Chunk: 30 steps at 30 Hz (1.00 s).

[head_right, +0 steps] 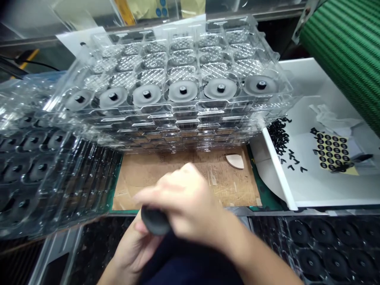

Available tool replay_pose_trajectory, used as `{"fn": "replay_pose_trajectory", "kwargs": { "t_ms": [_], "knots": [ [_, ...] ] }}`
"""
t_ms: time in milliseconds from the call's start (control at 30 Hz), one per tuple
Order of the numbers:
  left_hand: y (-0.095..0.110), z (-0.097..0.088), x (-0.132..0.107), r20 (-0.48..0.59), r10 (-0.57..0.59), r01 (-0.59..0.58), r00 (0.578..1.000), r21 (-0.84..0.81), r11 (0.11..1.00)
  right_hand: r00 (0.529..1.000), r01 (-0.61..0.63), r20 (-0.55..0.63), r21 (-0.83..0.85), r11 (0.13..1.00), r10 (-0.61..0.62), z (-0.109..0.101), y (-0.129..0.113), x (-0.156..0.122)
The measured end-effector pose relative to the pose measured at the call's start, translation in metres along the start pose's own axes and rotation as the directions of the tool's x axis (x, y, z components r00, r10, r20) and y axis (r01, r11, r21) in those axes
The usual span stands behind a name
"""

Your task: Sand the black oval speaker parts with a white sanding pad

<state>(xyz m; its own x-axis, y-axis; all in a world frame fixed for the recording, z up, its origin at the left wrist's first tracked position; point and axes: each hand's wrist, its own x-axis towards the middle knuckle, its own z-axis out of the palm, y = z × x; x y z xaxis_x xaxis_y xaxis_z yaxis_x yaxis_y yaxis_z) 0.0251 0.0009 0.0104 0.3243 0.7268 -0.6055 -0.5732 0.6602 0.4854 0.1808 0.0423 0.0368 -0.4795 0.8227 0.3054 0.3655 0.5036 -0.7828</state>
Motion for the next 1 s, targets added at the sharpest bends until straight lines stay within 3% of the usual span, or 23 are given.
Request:
{"fn": "replay_pose_trajectory", "kwargs": {
  "t_ms": [33,67,100,200,267,333,433,467,500,567,600,667,700,833,900,967,1000],
  "knots": [
    [0.0,-0.001,0.0,-0.012,0.043,-0.044,0.999,-0.035,0.998,0.99,-0.138,-0.028,-0.011,0.99,0.138,0.003,0.014,-0.004],
    [0.0,-0.003,0.001,-0.022,0.082,-0.083,0.996,-0.077,0.994,0.946,-0.322,-0.056,-0.036,0.946,0.32,0.008,0.03,-0.011],
    [0.001,-0.005,0.001,-0.032,0.112,-0.115,0.993,-0.122,0.986,0.907,-0.418,-0.082,-0.062,0.906,0.413,0.014,0.046,-0.021],
    [0.003,-0.01,0.001,-0.058,0.128,-0.138,0.99,-0.203,0.969,0.871,-0.489,-0.084,-0.082,0.868,0.483,0.04,0.082,-0.053],
    [0.004,-0.011,0.003,-0.069,0.114,-0.127,0.991,-0.219,0.967,0.867,-0.498,-0.065,-0.064,0.865,0.494,0.053,0.087,-0.068],
    [0.003,-0.009,0.006,-0.07,0.102,-0.114,0.992,-0.213,0.97,0.855,-0.517,-0.076,-0.039,0.855,0.514,0.052,0.075,-0.067],
    [0.001,-0.004,0.009,-0.049,0.101,-0.108,0.994,-0.187,0.976,0.843,-0.507,-0.191,0.027,0.861,0.502,0.033,0.035,-0.042],
    [0.0,-0.003,0.01,-0.04,0.095,-0.1,0.995,-0.173,0.98,0.844,-0.449,-0.297,0.065,0.891,0.447,0.026,0.02,-0.031],
    [0.0,-0.002,0.009,-0.037,0.082,-0.087,0.996,-0.157,0.984,0.882,-0.365,-0.299,0.055,0.929,0.364,0.021,0.006,-0.021],
    [0.0,-0.004,0.007,-0.053,0.048,-0.055,0.997,-0.122,0.991,0.948,-0.208,-0.245,0.007,0.978,0.203,0.015,-0.016,-0.006],
    [0.0,-0.005,0.005,-0.073,0.039,-0.047,0.997,-0.107,0.993,0.974,-0.172,-0.15,0.019,0.985,0.173,0.014,-0.022,-0.001],
    [0.001,-0.008,0.003,-0.124,0.038,-0.049,0.992,-0.083,0.995,0.984,-0.177,0.053,0.077,0.981,0.173,0.016,-0.026,0.004],
    [0.001,-0.009,0.003,-0.141,0.045,-0.055,0.989,-0.071,0.996,0.978,-0.19,0.1,0.089,0.978,0.181,0.018,-0.025,0.005],
    [0.001,-0.007,0.002,-0.1,0.04,-0.045,0.994,-0.053,0.998,0.984,-0.13,-0.12,-0.003,0.992,0.128,0.02,-0.022,0.006],
    [0.004,-0.007,0.0,-0.025,0.04,-0.041,0.999,-0.071,0.997,0.994,-0.102,-0.045,0.046,0.994,0.105,0.014,-0.024,-0.001],
    [0.007,-0.007,-0.001,0.038,0.026,-0.023,0.999,-0.083,0.996,0.986,-0.154,0.078,0.083,0.985,0.147,0.005,-0.027,-0.013],
    [0.008,-0.006,-0.001,0.053,0.015,-0.011,0.998,-0.083,0.996,0.978,-0.195,0.084,0.058,0.979,0.19,0.0,-0.028,-0.019]
  ]
}}
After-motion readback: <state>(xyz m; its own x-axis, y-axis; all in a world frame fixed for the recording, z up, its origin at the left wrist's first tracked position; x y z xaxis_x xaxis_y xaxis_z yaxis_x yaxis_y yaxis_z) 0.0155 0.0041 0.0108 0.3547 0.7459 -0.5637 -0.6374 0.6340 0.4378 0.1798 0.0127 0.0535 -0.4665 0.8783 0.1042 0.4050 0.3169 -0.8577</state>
